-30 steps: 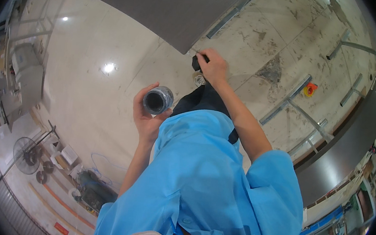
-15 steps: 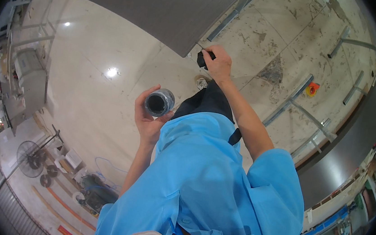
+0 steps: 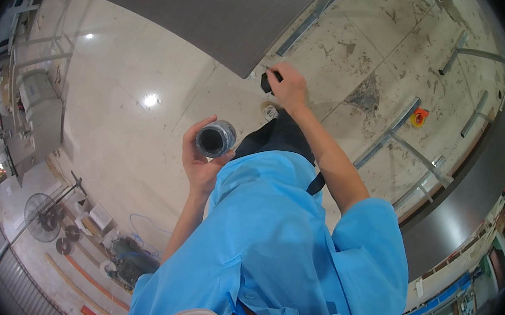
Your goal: The person wipes a large gray panel with a cloth while holding a small container. They repeatedly dip the cloth into the container and wipe different sections of the panel's surface.
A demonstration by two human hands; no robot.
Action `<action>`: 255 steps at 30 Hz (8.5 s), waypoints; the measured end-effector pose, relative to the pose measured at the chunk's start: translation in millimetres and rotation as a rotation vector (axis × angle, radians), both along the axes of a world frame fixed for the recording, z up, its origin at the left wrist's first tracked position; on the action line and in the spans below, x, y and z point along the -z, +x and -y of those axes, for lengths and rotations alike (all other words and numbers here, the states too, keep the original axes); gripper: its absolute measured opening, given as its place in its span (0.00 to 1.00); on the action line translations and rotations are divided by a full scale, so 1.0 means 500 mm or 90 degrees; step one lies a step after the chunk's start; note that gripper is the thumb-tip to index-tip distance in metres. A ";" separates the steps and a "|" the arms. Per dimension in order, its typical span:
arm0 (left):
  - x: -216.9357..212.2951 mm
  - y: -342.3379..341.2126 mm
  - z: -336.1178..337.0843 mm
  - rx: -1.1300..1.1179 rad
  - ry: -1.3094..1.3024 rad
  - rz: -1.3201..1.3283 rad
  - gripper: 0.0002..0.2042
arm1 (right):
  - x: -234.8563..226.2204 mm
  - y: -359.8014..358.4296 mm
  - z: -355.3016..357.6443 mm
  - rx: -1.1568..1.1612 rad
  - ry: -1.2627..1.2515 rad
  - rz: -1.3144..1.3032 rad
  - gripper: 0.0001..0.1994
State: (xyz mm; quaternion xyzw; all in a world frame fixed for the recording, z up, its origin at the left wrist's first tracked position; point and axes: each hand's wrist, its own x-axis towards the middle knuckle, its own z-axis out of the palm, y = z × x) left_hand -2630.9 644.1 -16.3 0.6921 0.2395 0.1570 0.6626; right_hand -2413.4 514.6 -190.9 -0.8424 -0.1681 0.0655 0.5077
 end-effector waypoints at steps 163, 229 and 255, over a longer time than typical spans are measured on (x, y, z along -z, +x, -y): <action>0.077 0.231 0.384 -0.179 0.090 -0.122 0.40 | 0.025 0.240 0.045 -0.248 0.150 -0.086 0.07; 0.074 0.537 0.424 -0.073 0.088 -0.069 0.41 | 0.028 0.716 0.156 -0.019 0.122 -0.039 0.07; 0.043 0.840 0.543 -0.128 0.030 -0.038 0.42 | 0.019 0.909 0.216 -0.152 0.138 -0.095 0.08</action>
